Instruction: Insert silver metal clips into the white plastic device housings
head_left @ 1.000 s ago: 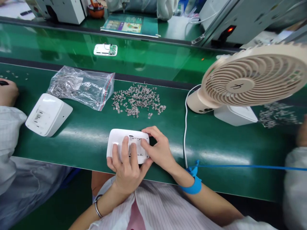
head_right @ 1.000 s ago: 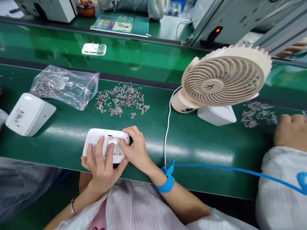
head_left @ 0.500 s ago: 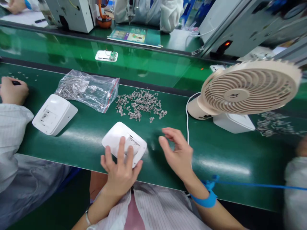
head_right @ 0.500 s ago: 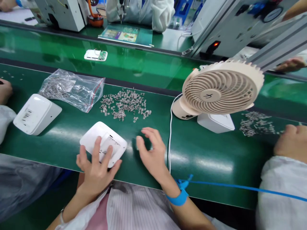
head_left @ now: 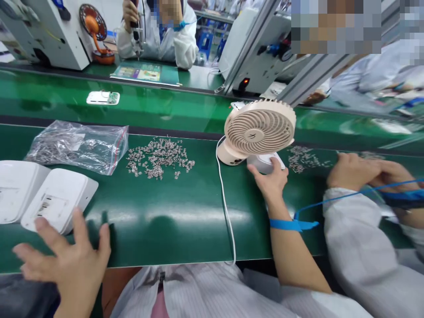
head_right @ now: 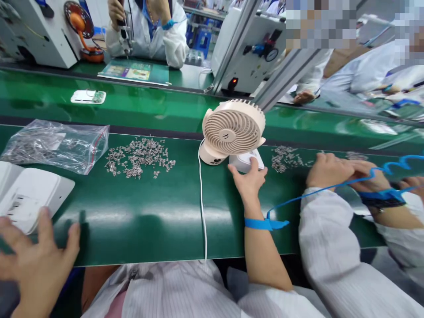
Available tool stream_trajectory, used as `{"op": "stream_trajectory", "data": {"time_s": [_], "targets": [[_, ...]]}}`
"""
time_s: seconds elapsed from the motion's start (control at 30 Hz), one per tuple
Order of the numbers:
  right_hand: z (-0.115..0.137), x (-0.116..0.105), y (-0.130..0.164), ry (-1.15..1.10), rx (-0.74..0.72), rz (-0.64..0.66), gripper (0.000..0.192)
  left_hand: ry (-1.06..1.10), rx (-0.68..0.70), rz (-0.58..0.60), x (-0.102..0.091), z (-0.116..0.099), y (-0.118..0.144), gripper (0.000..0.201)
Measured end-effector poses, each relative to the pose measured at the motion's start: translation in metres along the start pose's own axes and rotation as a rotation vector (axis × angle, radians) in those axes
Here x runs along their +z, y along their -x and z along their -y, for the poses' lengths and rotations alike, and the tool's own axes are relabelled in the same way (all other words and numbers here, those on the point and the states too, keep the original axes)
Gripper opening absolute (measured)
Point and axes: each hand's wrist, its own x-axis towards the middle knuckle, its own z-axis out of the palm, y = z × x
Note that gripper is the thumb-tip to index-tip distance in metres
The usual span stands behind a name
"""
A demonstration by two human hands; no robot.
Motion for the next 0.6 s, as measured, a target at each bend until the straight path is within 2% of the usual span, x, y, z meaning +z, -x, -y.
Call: {"op": "stream_trajectory", "data": {"time_s": [0.13, 0.2, 0.27, 0.33, 0.43, 0.5, 0.6], "targets": [[-0.006, -0.021, 0.018, -0.135, 0.174, -0.088, 0.061, -0.054, 0.131, -0.042, 0.009, -0.014, 0.002, 0.081], [-0.017, -0.041, 0.039, -0.169, 0.194, -0.116, 0.061, -0.052, 0.190, -0.063, 0.009, -0.016, 0.004, 0.080], [-0.031, -0.064, 0.061, -0.335, 0.190, -0.117, 0.064, -0.036, 0.237, -0.089, 0.009, -0.019, 0.007, 0.080], [-0.042, -0.084, 0.082, -0.482, 0.137, 0.008, 0.060, 0.010, 0.293, -0.095, 0.009, -0.026, 0.010, 0.082], [-0.036, -0.100, 0.106, -0.600, -0.164, 0.347, 0.047, 0.135, 0.425, -0.064, 0.007, -0.047, 0.018, 0.085], [-0.015, -0.098, 0.116, -0.631, -0.432, 0.573, 0.043, 0.231, 0.543, -0.016, 0.006, -0.062, 0.024, 0.080], [0.033, -0.078, 0.121, -0.620, -0.790, 0.914, 0.047, 0.321, 0.675, 0.031, 0.006, -0.073, 0.033, 0.058]]}}
